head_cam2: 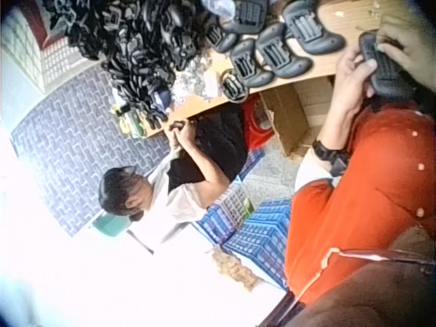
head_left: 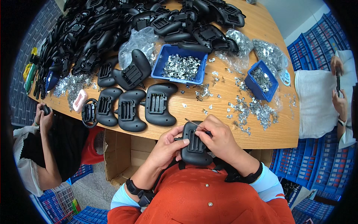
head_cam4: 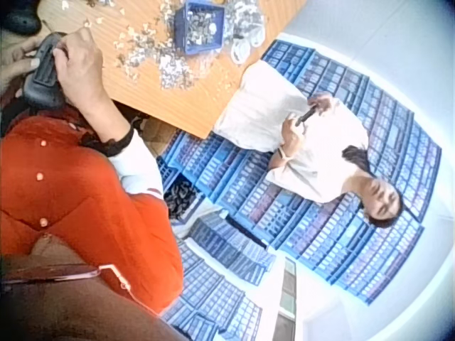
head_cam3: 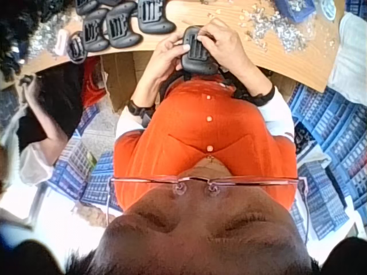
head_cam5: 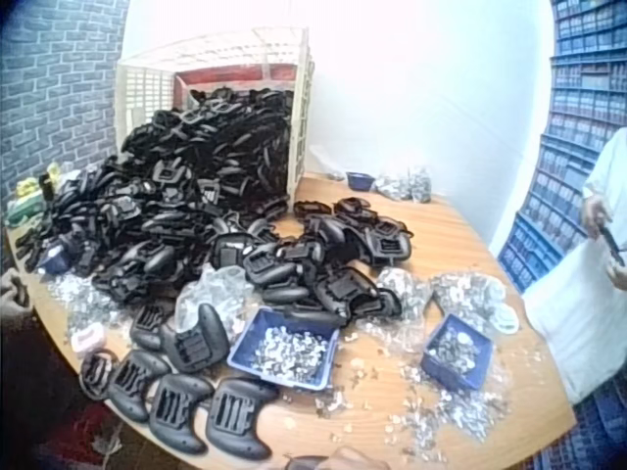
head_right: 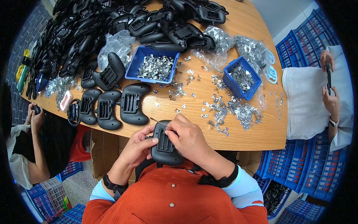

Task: Assembling back plates and internal components for game controllers using screws and a manual screwdriver.

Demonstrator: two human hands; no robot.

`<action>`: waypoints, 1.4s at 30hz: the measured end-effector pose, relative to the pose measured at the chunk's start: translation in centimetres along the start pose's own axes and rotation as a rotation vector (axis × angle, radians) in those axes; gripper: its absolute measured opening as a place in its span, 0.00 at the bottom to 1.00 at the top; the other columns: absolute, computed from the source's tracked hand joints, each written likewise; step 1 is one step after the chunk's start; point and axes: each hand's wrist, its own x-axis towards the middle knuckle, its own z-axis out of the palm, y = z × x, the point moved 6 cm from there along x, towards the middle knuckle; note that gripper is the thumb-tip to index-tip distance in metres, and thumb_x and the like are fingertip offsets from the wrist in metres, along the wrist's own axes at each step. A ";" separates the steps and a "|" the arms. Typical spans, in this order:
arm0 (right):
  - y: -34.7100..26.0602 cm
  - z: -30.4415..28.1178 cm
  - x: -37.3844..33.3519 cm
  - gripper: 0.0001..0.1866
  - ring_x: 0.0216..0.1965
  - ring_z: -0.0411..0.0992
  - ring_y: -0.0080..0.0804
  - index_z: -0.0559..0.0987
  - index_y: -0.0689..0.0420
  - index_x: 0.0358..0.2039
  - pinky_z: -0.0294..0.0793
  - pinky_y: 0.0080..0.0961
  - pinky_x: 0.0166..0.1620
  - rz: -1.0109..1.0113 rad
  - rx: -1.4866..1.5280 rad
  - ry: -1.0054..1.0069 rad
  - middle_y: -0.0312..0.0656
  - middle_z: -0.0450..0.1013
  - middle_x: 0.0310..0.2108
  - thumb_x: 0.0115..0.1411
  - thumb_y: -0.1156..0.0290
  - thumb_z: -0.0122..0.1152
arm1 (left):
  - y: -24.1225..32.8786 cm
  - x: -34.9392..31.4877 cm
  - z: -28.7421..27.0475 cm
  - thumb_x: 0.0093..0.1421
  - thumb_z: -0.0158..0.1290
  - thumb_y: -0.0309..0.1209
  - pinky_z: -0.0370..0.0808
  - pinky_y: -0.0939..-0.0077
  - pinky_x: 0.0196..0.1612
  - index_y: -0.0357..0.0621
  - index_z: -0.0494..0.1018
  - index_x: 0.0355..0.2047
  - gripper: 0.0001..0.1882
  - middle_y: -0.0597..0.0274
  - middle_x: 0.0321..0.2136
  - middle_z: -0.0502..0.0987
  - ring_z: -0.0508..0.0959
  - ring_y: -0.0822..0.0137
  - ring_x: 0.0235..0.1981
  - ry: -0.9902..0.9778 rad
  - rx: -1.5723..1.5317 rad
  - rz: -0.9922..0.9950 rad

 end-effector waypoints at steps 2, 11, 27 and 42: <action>-0.9 0.0 -0.1 0.04 0.27 0.73 0.41 0.75 0.58 0.27 0.73 0.34 0.28 -0.096 -0.180 0.025 0.42 0.68 0.28 0.53 0.74 0.62 | 0.0 0.0 0.0 0.61 0.53 0.26 0.64 0.91 0.16 0.38 0.64 0.55 0.22 0.67 0.33 0.77 0.70 0.84 0.17 -0.004 0.010 0.003; -1.8 0.1 -0.7 0.05 0.26 0.74 0.39 0.76 0.57 0.30 0.74 0.33 0.26 -0.197 -0.283 -0.006 0.40 0.68 0.29 0.53 0.74 0.62 | 0.0 0.0 0.0 0.61 0.53 0.27 0.64 0.90 0.16 0.38 0.65 0.55 0.22 0.68 0.31 0.76 0.69 0.84 0.18 -0.004 0.031 0.022; -1.5 -1.4 -0.6 0.11 0.25 0.74 0.37 0.79 0.57 0.37 0.74 0.30 0.27 -0.197 -0.168 0.155 0.40 0.70 0.28 0.51 0.78 0.62 | 0.1 -0.1 0.0 0.61 0.53 0.27 0.66 0.90 0.18 0.38 0.63 0.58 0.25 0.68 0.34 0.76 0.71 0.83 0.18 -0.033 0.012 0.013; 4.6 -7.3 -6.6 0.07 0.24 0.73 0.36 0.79 0.59 0.33 0.71 0.29 0.27 0.128 -0.290 0.367 0.43 0.70 0.25 0.52 0.79 0.62 | -0.3 -0.2 0.0 0.61 0.52 0.27 0.68 0.87 0.20 0.37 0.60 0.59 0.26 0.66 0.31 0.76 0.72 0.80 0.21 0.062 0.155 0.028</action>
